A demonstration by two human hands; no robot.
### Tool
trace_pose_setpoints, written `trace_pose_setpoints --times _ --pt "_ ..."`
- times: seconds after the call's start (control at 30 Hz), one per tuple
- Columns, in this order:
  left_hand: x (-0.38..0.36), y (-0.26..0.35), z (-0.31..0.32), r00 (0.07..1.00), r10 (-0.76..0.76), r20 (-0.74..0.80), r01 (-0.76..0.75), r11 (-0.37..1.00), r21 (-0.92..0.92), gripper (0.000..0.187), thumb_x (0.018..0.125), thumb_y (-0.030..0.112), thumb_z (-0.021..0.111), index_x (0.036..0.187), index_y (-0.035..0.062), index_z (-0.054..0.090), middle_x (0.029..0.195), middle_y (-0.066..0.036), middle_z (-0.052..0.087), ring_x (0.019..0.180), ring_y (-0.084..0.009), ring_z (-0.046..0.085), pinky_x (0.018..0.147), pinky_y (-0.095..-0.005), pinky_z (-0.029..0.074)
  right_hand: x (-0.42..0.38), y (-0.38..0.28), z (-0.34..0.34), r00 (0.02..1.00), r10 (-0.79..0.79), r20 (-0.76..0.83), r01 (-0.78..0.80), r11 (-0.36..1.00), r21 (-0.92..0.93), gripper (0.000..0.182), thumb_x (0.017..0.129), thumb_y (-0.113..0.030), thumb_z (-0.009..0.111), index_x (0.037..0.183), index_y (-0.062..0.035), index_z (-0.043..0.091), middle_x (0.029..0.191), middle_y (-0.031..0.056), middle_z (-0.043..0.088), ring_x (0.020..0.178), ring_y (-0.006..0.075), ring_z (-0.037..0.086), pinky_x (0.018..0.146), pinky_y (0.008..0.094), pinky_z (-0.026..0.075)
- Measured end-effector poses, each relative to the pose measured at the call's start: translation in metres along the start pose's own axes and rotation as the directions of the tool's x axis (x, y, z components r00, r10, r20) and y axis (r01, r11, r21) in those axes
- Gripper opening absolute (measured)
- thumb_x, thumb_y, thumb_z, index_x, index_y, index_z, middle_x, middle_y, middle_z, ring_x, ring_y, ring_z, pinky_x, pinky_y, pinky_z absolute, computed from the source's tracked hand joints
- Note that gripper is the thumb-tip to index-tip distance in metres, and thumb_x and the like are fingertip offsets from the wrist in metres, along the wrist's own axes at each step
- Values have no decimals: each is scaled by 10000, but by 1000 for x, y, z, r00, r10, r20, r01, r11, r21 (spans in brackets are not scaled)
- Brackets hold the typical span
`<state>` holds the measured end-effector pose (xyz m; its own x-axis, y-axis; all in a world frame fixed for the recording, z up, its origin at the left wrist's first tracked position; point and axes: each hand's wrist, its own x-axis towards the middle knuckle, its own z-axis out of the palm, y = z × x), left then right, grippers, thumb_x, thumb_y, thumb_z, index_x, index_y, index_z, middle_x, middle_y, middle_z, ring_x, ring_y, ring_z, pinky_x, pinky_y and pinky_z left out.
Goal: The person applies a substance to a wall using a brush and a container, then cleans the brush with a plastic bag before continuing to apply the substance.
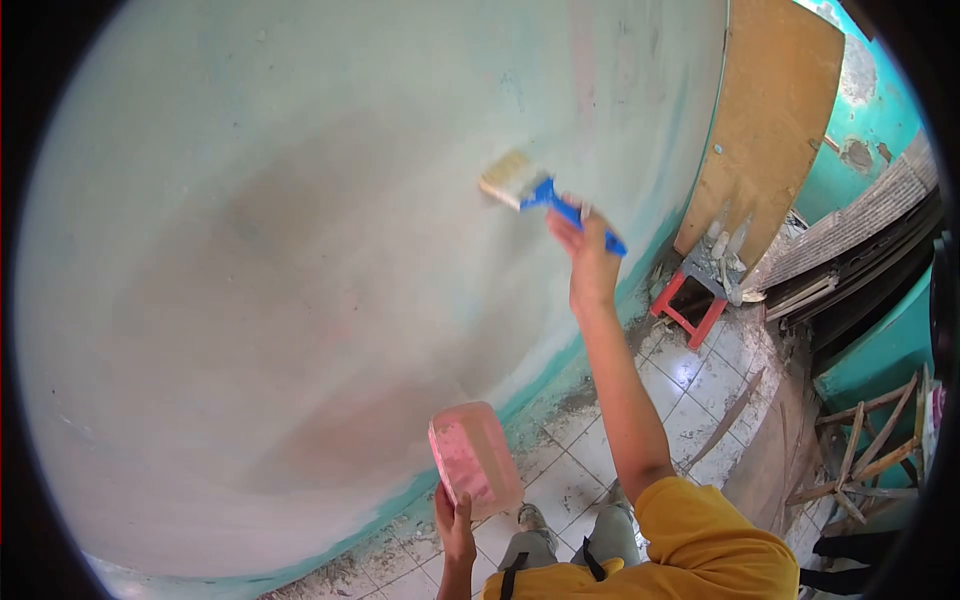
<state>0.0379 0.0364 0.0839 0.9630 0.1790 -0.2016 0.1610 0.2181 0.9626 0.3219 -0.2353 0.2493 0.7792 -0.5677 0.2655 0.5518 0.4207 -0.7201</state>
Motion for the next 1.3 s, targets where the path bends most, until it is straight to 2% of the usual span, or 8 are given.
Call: trace_pose_setpoints --times 0.07,0.27,0.4,0.67,0.73,0.87,1.03,1.3 --pt "3 6 -1 998 12 58 -14 999 37 703 961 363 587 1489 -2 300 1411 -137 464 1290 -249 488 1027 -402 451 -24 48 -33 990 104 -99 -102 994 28 360 999 -246 497 1156 37 654 1035 134 702 905 207 697 909 330 550" --pt "-6 31 6 996 60 72 -59 998 -13 695 954 332 620 1441 -75 337 1351 -148 496 1218 -209 479 1046 -354 376 -96 154 -147 935 242 -258 -301 927 -225 319 979 -222 525 1060 32 698 891 116 719 759 173 698 718 300 573" --pt "8 29 -5 998 27 63 -27 1000 12 714 951 342 627 1444 -79 329 1354 -155 493 1221 -215 481 1046 -361 380 -59 114 -87 965 190 -181 -240 915 -324 256 924 -176 615 978 56 710 841 104 695 741 154 684 698 288 573" --pt "22 38 1 987 62 151 -63 998 -1 737 963 368 628 1452 -83 309 1365 -173 487 1250 -233 480 1053 -379 394 -1 -53 59 1000 -13 23 15 996 -89 336 959 -207 509 1092 53 675 992 158 714 856 222 707 821 320 567" --pt "8 46 11 985 72 160 -73 997 0 736 963 367 628 1452 -82 311 1366 -171 487 1250 -231 481 1055 -376 392 -7 -60 48 999 -25 26 25 1000 -12 351 967 -218 501 1122 54 660 1014 161 709 889 226 704 851 325 561" --pt "24 46 11 978 93 186 -89 996 -27 726 961 355 633 1452 -76 316 1362 -165 492 1240 -229 489 1058 -373 388 -38 56 -29 983 100 -155 -103 995 -12 354 982 -232 494 1118 49 661 969 137 709 869 212 703 831 316 564" --pt "26 52 16 974 81 214 -82 997 -2 703 960 337 632 1444 -73 330 1348 -161 502 1225 -222 498 1051 -368 391 -88 122 -120 965 177 -195 -233 920 -316 328 994 -218 504 1051 49 686 885 115 713 760 188 701 723 302 570" --pt "46 38 33 984 18 175 -34 996 87 685 950 308 655 1427 -78 348 1291 -156 534 1177 -201 512 1017 -346 415 -103 29 -119 963 237 -131 -267 913 -309 288 990 -235 588 1001 37 682 877 113 705 747 173 687 704 288 557"
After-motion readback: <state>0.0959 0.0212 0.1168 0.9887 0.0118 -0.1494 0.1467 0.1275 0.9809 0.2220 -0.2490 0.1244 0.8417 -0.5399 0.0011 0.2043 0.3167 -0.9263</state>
